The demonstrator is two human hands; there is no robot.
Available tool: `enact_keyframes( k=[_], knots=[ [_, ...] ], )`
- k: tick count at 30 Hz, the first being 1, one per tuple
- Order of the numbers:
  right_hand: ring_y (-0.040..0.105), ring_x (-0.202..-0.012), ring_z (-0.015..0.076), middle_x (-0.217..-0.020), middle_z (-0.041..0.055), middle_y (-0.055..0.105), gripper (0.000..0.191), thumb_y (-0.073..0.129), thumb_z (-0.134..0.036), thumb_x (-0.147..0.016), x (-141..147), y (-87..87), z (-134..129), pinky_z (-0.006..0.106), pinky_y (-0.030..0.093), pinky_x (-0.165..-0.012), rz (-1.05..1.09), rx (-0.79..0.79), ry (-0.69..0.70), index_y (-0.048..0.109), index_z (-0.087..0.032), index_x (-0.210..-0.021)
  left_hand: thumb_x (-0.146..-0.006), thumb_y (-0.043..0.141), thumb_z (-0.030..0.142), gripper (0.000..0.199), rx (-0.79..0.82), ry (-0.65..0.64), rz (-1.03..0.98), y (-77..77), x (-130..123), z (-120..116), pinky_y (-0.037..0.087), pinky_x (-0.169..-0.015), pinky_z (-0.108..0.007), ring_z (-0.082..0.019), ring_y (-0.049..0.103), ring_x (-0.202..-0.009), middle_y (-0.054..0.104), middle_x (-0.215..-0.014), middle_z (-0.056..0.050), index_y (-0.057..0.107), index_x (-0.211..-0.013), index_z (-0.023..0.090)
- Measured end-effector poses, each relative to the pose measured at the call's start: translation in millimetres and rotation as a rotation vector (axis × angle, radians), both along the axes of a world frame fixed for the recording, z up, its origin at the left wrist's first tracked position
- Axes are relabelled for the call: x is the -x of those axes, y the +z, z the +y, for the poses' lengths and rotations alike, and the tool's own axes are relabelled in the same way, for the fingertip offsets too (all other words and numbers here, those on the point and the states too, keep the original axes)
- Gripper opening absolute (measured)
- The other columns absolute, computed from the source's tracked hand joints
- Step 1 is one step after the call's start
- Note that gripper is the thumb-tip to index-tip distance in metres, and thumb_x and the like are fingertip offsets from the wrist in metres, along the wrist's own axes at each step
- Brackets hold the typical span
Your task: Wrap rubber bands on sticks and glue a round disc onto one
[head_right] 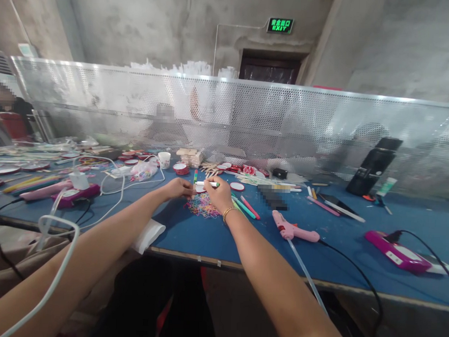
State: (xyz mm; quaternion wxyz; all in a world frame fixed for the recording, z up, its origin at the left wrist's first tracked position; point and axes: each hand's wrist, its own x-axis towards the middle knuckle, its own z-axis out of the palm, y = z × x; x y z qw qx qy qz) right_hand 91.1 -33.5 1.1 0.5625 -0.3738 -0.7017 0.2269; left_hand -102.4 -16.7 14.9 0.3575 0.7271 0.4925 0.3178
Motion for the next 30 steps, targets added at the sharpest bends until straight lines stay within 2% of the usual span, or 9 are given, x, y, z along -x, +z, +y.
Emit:
enact_keyframes(
  k=[4,9,13,20,30],
  knots=[
    [0.058,-0.065,0.0164,-0.072,0.0019,0.068,0.020,0.051,-0.037,-0.078,-1,-0.5,1,0.026,0.043,-0.062,0.045,0.019,-0.025,0.061,-0.020,-0.075,-0.059,0.076,0.036,0.025,0.009,0.032,-0.007,1.8,0,-1,0.034,-0.046,-0.021,-0.011,0.056,-0.051,0.064,-0.055,-0.003,0.068,-0.058,0.013],
    [0.057,-0.065,0.0160,-0.072,0.0020,0.068,0.023,0.050,-0.040,-0.080,0,-0.9,-1,0.026,0.043,-0.063,0.044,-0.025,0.011,0.061,-0.020,-0.075,-0.060,0.074,0.034,0.023,0.024,0.026,-0.018,0.7,1,0,0.035,-0.048,-0.021,-0.011,0.058,-0.053,0.067,-0.060,-0.004,0.068,-0.059,0.013],
    [0.058,-0.065,0.0161,-0.071,0.0019,0.067,0.024,0.051,-0.041,-0.080,2,0.2,-3,0.025,0.043,-0.063,0.052,-0.002,0.045,0.061,-0.019,-0.077,-0.059,0.076,0.036,0.025,0.035,0.006,-0.025,-1.5,1,2,0.036,-0.048,-0.021,-0.011,0.057,-0.052,0.067,-0.059,-0.005,0.069,-0.061,0.012],
    [0.056,-0.065,0.0157,-0.071,0.0016,0.067,0.023,0.049,-0.039,-0.081,0,3.2,-4,0.025,0.043,-0.064,0.021,-0.025,-0.017,0.060,-0.020,-0.074,-0.058,0.078,0.034,0.024,0.050,-0.006,-0.061,-0.7,0,0,0.042,-0.053,-0.023,-0.010,0.054,-0.049,0.067,-0.059,-0.004,0.068,-0.057,0.012],
    [0.053,-0.061,0.0145,-0.070,0.0012,0.065,0.023,0.049,-0.039,-0.080,2,4.3,-7,0.025,0.040,-0.059,0.026,-0.002,-0.012,0.059,-0.020,-0.073,-0.055,0.080,0.035,0.027,0.064,0.008,-0.076,6.6,-5,-9,0.041,-0.050,-0.023,-0.010,0.053,-0.048,0.066,-0.057,-0.004,0.066,-0.054,0.012]
  ],
)
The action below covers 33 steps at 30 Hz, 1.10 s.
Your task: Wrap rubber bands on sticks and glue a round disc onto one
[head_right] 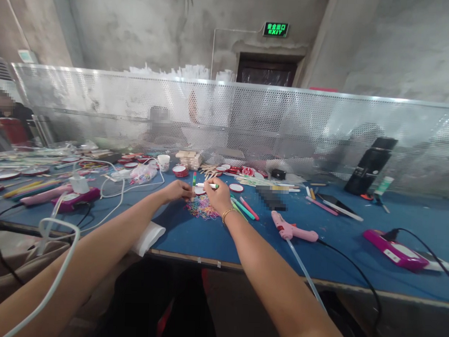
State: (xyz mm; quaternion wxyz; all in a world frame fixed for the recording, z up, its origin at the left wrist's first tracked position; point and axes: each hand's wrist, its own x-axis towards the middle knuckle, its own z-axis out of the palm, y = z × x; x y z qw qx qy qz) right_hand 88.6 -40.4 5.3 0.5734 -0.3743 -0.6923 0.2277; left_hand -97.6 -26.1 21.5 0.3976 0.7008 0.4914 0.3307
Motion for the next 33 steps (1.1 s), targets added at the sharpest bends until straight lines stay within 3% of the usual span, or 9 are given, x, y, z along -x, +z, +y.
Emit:
enact_keyframes(
  k=[33],
  knots=[
    [0.055,-0.063,0.0154,-0.069,0.0017,0.065,0.024,0.048,-0.039,-0.079,-0.2,0.8,0.6,0.025,0.042,-0.061,0.011,-0.007,0.004,0.059,-0.020,-0.072,-0.056,0.080,0.037,0.028,-0.008,0.000,0.037,-2.0,1.3,3.0,0.035,-0.047,-0.022,-0.009,0.052,-0.048,0.065,-0.057,-0.004,0.068,-0.057,0.011]
  ],
)
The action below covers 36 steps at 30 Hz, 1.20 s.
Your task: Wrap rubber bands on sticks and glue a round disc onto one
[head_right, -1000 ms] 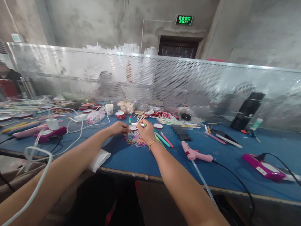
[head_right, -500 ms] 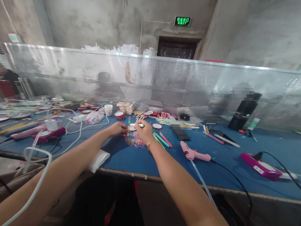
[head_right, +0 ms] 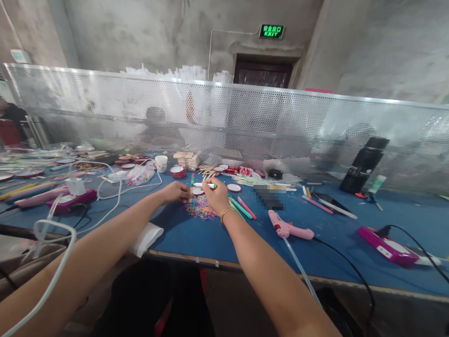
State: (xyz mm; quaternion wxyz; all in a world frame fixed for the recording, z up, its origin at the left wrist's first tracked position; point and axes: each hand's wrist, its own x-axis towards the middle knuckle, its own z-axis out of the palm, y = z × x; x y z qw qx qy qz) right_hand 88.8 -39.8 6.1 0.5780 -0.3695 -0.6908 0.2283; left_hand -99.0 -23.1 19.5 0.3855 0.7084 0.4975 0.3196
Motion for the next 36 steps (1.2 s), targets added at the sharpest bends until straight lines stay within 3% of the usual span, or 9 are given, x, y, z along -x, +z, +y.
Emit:
enact_keyframes(
  k=[7,17,36],
  knots=[
    [0.054,-0.062,0.0149,-0.068,0.0012,0.064,0.022,0.050,-0.038,-0.079,-0.1,-0.4,1.1,0.025,0.042,-0.061,0.018,-0.024,0.000,0.059,-0.019,-0.070,-0.057,0.080,0.035,0.027,-0.009,-0.009,0.010,3.2,-1.7,-3.2,0.037,-0.049,-0.022,-0.008,0.049,-0.046,0.061,-0.049,-0.001,0.067,-0.054,0.012],
    [0.053,-0.060,0.0139,-0.068,0.0005,0.064,0.021,0.051,-0.036,-0.081,-0.8,-3.4,5.1,0.025,0.040,-0.059,0.028,-0.017,0.009,0.060,-0.019,-0.072,-0.053,0.081,0.039,0.031,0.004,-0.001,-0.009,-2.7,0.2,3.3,0.035,-0.047,-0.022,-0.008,0.051,-0.047,0.065,-0.056,-0.004,0.069,-0.059,0.011],
    [0.053,-0.062,0.0139,-0.065,-0.0009,0.061,0.021,0.051,-0.035,-0.080,0.3,-2.4,2.1,0.024,0.041,-0.061,-0.012,-0.052,0.015,0.058,-0.019,-0.068,-0.059,0.078,0.032,0.023,-0.007,-0.002,0.011,3.4,-1.9,-3.1,0.038,-0.050,-0.022,-0.009,0.050,-0.046,0.062,-0.051,-0.002,0.067,-0.055,0.012]
  ],
)
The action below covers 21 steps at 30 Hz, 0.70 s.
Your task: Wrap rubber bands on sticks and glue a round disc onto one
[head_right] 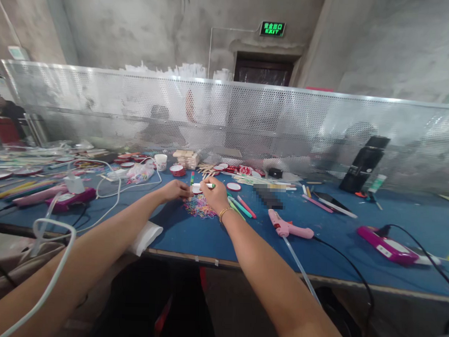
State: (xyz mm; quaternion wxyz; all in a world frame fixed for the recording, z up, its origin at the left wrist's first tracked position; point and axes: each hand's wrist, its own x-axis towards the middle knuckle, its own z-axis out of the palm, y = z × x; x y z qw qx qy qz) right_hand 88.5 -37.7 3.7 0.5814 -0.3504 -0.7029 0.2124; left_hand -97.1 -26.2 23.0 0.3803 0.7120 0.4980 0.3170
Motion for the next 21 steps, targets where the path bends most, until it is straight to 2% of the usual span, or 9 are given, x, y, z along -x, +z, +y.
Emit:
enact_keyframes(
  k=[10,17,21],
  knots=[
    [0.055,-0.064,0.0140,-0.067,-0.0013,0.062,0.019,0.050,-0.034,-0.080,1.3,-5.1,5.1,0.024,0.041,-0.062,-0.016,-0.005,0.021,0.058,-0.020,-0.069,-0.056,0.079,0.039,0.029,0.003,-0.007,0.000,-5.6,3.5,6.5,0.033,-0.046,-0.021,-0.009,0.052,-0.049,0.067,-0.059,-0.005,0.068,-0.058,0.012],
    [0.054,-0.062,0.0139,-0.066,-0.0013,0.062,0.020,0.050,-0.034,-0.080,1.5,-4.3,4.0,0.024,0.041,-0.061,-0.028,0.001,0.013,0.058,-0.020,-0.070,-0.053,0.082,0.037,0.029,0.005,0.010,-0.020,-2.4,0.6,2.2,0.035,-0.047,-0.022,-0.009,0.050,-0.047,0.063,-0.053,-0.003,0.068,-0.056,0.012],
    [0.053,-0.061,0.0142,-0.065,-0.0009,0.062,0.021,0.050,-0.035,-0.080,0.7,-2.6,2.9,0.024,0.040,-0.060,-0.028,0.007,-0.011,0.058,-0.020,-0.068,-0.055,0.081,0.034,0.026,-0.007,0.008,-0.021,-1.6,0.9,1.6,0.037,-0.049,-0.023,-0.009,0.050,-0.047,0.063,-0.052,-0.003,0.068,-0.055,0.012]
  ],
)
